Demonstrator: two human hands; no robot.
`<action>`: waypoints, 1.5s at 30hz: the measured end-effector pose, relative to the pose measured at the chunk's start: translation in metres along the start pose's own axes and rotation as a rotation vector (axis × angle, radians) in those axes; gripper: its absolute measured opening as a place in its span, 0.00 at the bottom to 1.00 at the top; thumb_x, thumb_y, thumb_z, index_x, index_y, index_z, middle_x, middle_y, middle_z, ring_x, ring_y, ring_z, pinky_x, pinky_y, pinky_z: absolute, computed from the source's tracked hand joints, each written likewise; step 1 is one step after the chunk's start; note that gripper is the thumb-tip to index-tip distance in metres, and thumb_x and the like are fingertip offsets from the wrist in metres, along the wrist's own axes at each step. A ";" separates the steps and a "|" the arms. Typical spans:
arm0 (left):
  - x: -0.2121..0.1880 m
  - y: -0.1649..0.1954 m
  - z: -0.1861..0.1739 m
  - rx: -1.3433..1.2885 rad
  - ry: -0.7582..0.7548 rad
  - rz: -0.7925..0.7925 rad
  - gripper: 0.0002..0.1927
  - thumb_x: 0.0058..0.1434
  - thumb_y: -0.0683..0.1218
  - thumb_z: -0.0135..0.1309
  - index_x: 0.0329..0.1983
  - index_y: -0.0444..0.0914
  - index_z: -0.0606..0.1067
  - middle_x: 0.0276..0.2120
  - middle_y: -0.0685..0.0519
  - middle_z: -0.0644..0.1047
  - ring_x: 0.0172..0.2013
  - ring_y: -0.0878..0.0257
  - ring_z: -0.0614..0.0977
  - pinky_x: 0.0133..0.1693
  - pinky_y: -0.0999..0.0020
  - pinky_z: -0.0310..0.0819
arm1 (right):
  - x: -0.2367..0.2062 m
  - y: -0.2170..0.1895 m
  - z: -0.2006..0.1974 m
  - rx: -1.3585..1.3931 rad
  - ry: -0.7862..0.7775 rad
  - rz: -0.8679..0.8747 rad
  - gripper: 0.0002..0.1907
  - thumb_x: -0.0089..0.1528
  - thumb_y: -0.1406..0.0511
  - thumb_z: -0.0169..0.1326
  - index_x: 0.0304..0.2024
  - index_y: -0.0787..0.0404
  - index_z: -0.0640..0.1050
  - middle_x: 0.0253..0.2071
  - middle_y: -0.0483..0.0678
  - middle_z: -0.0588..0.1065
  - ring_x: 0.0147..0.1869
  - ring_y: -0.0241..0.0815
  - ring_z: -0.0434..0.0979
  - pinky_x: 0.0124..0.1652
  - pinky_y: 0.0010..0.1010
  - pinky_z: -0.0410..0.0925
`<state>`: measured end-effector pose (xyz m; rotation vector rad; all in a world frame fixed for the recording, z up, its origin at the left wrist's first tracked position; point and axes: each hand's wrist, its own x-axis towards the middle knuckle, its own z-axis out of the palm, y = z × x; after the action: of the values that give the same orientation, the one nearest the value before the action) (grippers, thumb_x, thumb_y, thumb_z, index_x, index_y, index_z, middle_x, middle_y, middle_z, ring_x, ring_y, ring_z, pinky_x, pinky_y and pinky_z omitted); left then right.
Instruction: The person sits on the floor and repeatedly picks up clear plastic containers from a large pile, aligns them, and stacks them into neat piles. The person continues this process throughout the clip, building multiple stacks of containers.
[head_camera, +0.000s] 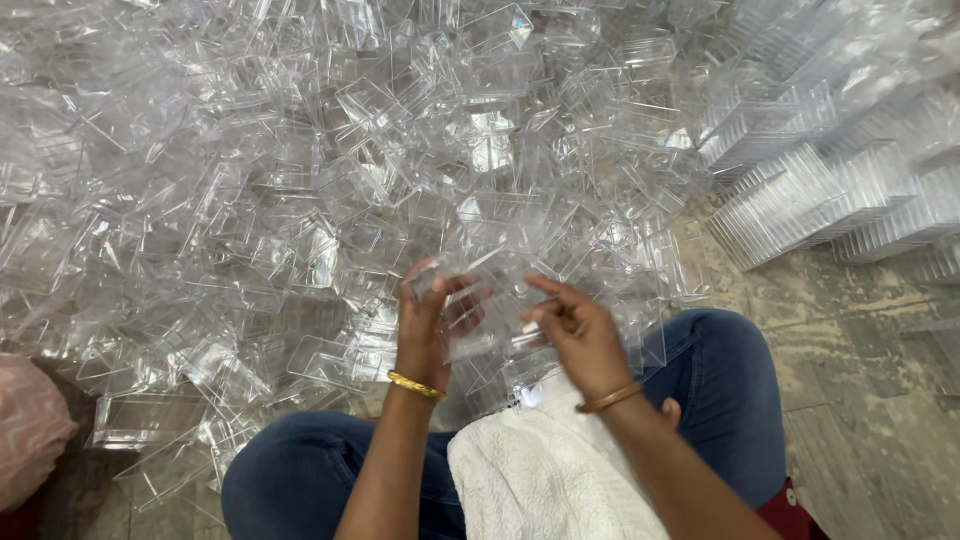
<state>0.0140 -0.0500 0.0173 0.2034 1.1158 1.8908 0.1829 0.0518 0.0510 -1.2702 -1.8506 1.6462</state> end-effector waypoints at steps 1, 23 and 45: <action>-0.002 -0.002 0.000 0.033 -0.007 -0.008 0.41 0.53 0.62 0.61 0.66 0.47 0.60 0.53 0.40 0.77 0.51 0.45 0.82 0.51 0.48 0.77 | -0.003 0.004 0.004 -0.012 0.010 -0.070 0.22 0.63 0.71 0.53 0.60 0.53 0.77 0.39 0.47 0.84 0.39 0.37 0.84 0.40 0.23 0.77; -0.004 -0.007 0.002 -0.118 -0.090 -0.029 0.37 0.56 0.57 0.62 0.63 0.45 0.57 0.52 0.37 0.76 0.48 0.42 0.83 0.49 0.48 0.82 | 0.018 0.018 -0.041 -0.906 0.454 -0.668 0.27 0.51 0.76 0.55 0.52 0.54 0.81 0.63 0.56 0.66 0.71 0.58 0.61 0.65 0.49 0.61; -0.011 -0.011 0.014 0.024 -0.152 -0.079 0.37 0.57 0.57 0.60 0.64 0.44 0.57 0.52 0.37 0.77 0.50 0.43 0.83 0.50 0.47 0.82 | -0.006 0.002 -0.013 -0.185 -0.140 -0.076 0.26 0.65 0.63 0.52 0.67 0.48 0.70 0.38 0.45 0.77 0.25 0.34 0.76 0.26 0.25 0.73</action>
<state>0.0349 -0.0474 0.0199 0.3068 1.0298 1.7618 0.1964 0.0545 0.0546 -1.1650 -2.1509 1.5916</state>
